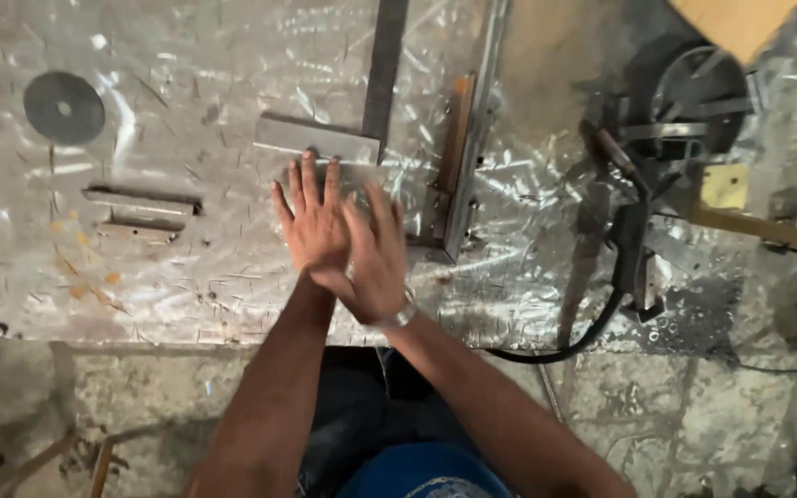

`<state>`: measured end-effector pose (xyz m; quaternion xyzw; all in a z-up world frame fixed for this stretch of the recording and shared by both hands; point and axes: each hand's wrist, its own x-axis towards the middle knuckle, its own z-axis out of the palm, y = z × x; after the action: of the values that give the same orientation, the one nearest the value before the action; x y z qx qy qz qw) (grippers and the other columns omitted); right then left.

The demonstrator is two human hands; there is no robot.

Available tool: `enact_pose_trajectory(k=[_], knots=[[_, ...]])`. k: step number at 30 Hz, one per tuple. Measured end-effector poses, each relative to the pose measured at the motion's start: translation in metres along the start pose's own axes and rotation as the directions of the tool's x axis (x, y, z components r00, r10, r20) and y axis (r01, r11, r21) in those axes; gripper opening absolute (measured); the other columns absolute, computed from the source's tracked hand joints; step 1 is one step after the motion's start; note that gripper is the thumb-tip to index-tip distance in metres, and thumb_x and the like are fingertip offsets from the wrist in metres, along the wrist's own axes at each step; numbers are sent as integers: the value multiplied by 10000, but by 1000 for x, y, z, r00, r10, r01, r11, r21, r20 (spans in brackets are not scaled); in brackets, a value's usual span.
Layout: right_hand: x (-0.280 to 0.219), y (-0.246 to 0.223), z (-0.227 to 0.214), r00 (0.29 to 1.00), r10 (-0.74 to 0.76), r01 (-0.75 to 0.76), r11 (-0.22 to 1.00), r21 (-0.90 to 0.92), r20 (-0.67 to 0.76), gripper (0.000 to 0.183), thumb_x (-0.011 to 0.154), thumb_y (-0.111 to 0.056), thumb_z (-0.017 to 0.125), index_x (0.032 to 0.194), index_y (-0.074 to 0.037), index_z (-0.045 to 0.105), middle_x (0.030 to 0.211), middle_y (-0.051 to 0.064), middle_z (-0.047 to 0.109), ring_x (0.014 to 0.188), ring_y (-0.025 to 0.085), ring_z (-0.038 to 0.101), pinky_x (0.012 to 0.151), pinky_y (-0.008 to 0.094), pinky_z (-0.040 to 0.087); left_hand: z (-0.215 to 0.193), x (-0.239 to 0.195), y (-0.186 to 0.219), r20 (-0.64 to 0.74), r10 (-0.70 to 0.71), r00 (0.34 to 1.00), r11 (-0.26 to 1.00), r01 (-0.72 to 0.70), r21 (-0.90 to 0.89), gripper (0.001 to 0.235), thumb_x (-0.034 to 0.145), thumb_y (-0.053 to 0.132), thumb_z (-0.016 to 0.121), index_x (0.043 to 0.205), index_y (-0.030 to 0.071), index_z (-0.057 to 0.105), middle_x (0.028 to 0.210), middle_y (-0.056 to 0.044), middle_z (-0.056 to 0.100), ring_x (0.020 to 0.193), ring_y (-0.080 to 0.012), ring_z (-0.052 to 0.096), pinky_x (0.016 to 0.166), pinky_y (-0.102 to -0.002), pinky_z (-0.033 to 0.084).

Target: The person welds joints of a square steel frame on a metal work table using an arc welding electrode holder, producing sparks at each corner. Between welds they reposition and flip the frame, align its bars, and weld additional joints, leaving the welded frame on the table.

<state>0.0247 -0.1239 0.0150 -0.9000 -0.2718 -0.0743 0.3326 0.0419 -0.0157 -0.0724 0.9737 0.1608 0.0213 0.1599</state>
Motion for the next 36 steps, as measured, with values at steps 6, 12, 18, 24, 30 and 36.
enact_pose_trajectory(k=[6,12,18,24,30,36], knots=[[-130,91,-137,883,466,-455,879,-142,55,1093,691,-86,910,1572,22,274,1612,230,353,1499,421,317,1228,520,282,-36,-28,7,71,83,994,977,-67,-203,615,1067,439,542,1592,149,405,1683,-174,282,1582,-358,199,1265,-626,50],[-175,185,-263,781,566,-623,730,-281,-263,786,1015,-227,735,1633,7,310,1493,272,431,1328,413,517,1130,491,485,-43,-111,78,111,483,868,867,-456,-202,712,993,538,575,1568,150,415,1675,-172,263,1553,-363,201,1229,-644,80],[-168,180,-280,841,501,-536,823,-190,-202,791,1027,-215,754,1639,34,321,1528,282,391,1363,446,487,1101,512,458,-35,-111,117,144,478,866,878,-478,-40,731,938,534,631,1532,134,485,1653,-144,306,1541,-345,234,1242,-626,142],[-187,211,-282,791,603,-597,798,82,-105,784,984,-318,730,1570,19,333,1513,275,396,1301,431,510,1023,485,499,-60,-150,112,168,410,896,908,-418,12,629,912,436,656,1445,119,550,1625,-133,346,1520,-327,283,1232,-610,154],[-185,286,-253,850,502,-527,816,-239,-159,731,950,-313,805,1507,17,466,1415,289,532,1294,492,497,1048,558,432,-71,-241,127,65,164,984,978,-154,-139,512,932,364,698,1339,78,578,1465,-117,509,1414,-315,433,1246,-607,193],[-167,363,-233,801,599,-598,795,-102,-24,692,864,-306,830,1367,19,483,1024,225,651,894,465,648,756,564,514,-49,-236,158,-102,-81,991,961,51,-271,634,949,410,694,1428,43,499,1483,-198,498,1429,-384,432,1239,-595,205]])
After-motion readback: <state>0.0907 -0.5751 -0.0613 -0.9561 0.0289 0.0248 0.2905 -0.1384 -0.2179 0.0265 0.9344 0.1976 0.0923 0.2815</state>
